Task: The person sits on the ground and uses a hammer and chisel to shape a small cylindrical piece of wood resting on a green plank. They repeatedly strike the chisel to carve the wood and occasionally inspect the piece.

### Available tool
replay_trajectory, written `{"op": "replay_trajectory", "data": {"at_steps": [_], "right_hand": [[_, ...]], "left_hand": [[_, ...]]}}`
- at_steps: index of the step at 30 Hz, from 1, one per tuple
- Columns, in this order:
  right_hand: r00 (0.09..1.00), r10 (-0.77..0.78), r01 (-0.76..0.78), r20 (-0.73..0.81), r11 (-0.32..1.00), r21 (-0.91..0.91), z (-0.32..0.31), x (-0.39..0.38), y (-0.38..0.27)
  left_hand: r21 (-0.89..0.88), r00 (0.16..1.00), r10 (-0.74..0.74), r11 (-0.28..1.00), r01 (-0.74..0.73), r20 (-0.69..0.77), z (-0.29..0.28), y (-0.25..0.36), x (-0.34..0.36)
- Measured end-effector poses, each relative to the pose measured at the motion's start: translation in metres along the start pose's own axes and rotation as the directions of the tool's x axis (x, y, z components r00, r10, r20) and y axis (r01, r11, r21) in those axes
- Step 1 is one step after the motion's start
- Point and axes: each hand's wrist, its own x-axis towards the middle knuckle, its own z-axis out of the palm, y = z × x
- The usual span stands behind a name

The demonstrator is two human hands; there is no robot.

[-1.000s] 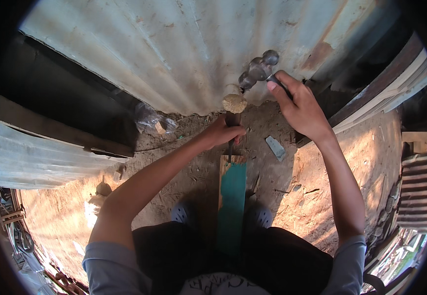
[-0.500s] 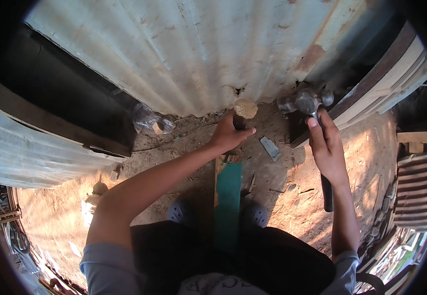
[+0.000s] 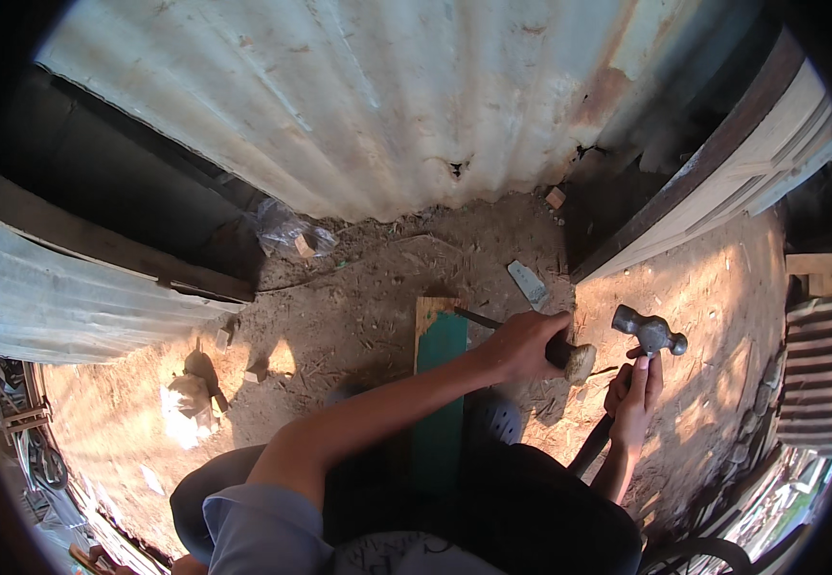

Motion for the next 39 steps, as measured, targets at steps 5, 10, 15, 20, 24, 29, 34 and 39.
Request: {"op": "replay_trajectory", "data": {"at_steps": [5, 10, 15, 20, 24, 29, 34, 39], "right_hand": [[0.993, 0.095, -0.089, -0.065, 0.992, 0.086, -0.011, -0.011, 0.004], [0.993, 0.102, -0.096, -0.058, 0.989, 0.109, -0.016, -0.013, 0.010], [0.989, 0.140, -0.133, -0.051, 0.984, 0.118, -0.019, -0.020, 0.016], [0.990, 0.086, -0.076, -0.107, 0.992, 0.096, -0.041, -0.039, 0.040], [0.988, 0.077, -0.060, -0.136, 0.990, 0.125, -0.054, -0.047, 0.046], [0.964, 0.104, -0.064, -0.243, 0.984, 0.165, -0.062, -0.058, 0.052], [0.929, 0.197, -0.132, -0.312, 0.967, 0.218, -0.068, -0.074, 0.048], [0.943, 0.179, -0.128, -0.281, 0.973, 0.191, -0.080, -0.081, 0.042]], "left_hand": [[0.328, 0.954, 0.248, 0.927, -0.183, -0.168, 0.046, -0.012, -0.023], [0.272, 0.973, 0.228, 0.939, -0.211, -0.032, 0.056, -0.023, -0.031], [0.321, 0.960, 0.279, 0.910, -0.262, -0.007, 0.068, -0.030, -0.039], [0.295, 0.974, 0.227, 0.931, -0.213, -0.014, 0.075, -0.024, -0.036], [0.331, 0.976, 0.219, 0.921, -0.205, -0.007, 0.086, -0.023, -0.035], [0.371, 0.978, 0.206, 0.906, -0.202, 0.031, 0.098, -0.028, -0.040], [0.423, 0.986, 0.148, 0.890, -0.169, 0.081, 0.101, -0.026, -0.043], [0.481, 0.989, 0.126, 0.865, -0.145, 0.071, 0.105, -0.025, -0.038]]}}
